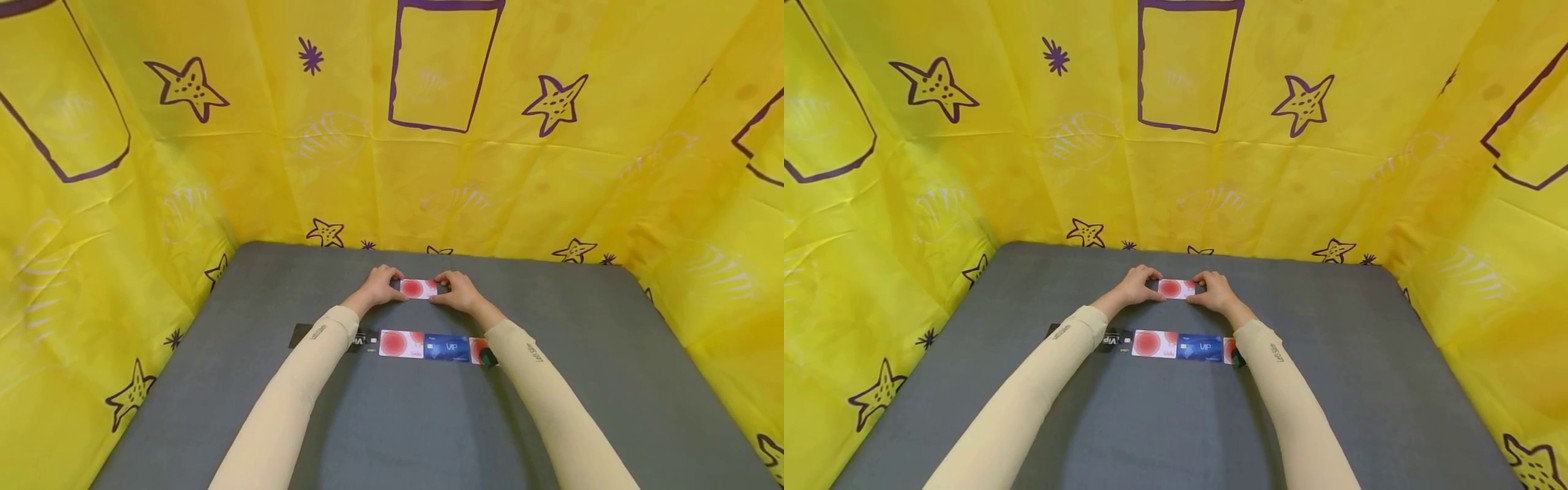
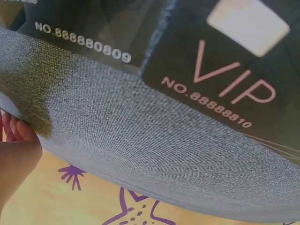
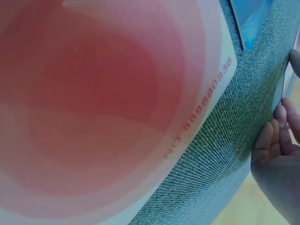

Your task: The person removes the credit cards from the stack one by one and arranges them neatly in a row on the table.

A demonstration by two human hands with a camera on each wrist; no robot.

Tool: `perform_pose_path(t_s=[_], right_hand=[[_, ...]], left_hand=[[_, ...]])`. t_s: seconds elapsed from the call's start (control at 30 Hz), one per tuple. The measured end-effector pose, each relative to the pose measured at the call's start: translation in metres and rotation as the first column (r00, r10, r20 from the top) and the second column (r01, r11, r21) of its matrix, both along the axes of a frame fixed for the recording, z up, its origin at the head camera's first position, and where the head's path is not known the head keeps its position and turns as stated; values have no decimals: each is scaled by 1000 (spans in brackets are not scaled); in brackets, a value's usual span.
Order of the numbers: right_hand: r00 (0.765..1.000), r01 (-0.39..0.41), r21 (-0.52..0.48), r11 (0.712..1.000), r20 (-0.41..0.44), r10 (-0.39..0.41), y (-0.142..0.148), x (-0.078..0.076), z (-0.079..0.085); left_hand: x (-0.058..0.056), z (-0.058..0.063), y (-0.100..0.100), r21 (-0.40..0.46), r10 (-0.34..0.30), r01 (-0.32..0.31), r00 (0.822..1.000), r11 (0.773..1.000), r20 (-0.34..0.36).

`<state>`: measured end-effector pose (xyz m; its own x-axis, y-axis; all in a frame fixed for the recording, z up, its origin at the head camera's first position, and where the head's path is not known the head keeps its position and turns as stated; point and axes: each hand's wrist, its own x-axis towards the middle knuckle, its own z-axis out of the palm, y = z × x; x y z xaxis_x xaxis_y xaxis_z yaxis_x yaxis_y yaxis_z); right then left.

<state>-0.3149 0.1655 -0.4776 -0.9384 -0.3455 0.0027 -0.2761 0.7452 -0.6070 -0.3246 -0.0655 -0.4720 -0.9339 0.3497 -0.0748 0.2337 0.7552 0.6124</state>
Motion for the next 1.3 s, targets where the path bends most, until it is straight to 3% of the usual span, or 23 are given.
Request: perform_pose_path(t_s=[0.47,0.8,1.3], right_hand=[[1000,5,20,1000,21,-6,-1,-1,3],[1000,29,-46,998,-3,-29,-1,-2,-6],[999,43,-108,993,-18,-45,-2,6,-4]], left_hand=[[0,0,2,-13,-2,2,1000,1000,8],[1,-2,3,2,17,-17,1000,1000,3],[6,-4,6,102,49,-47,999,994,-10]])
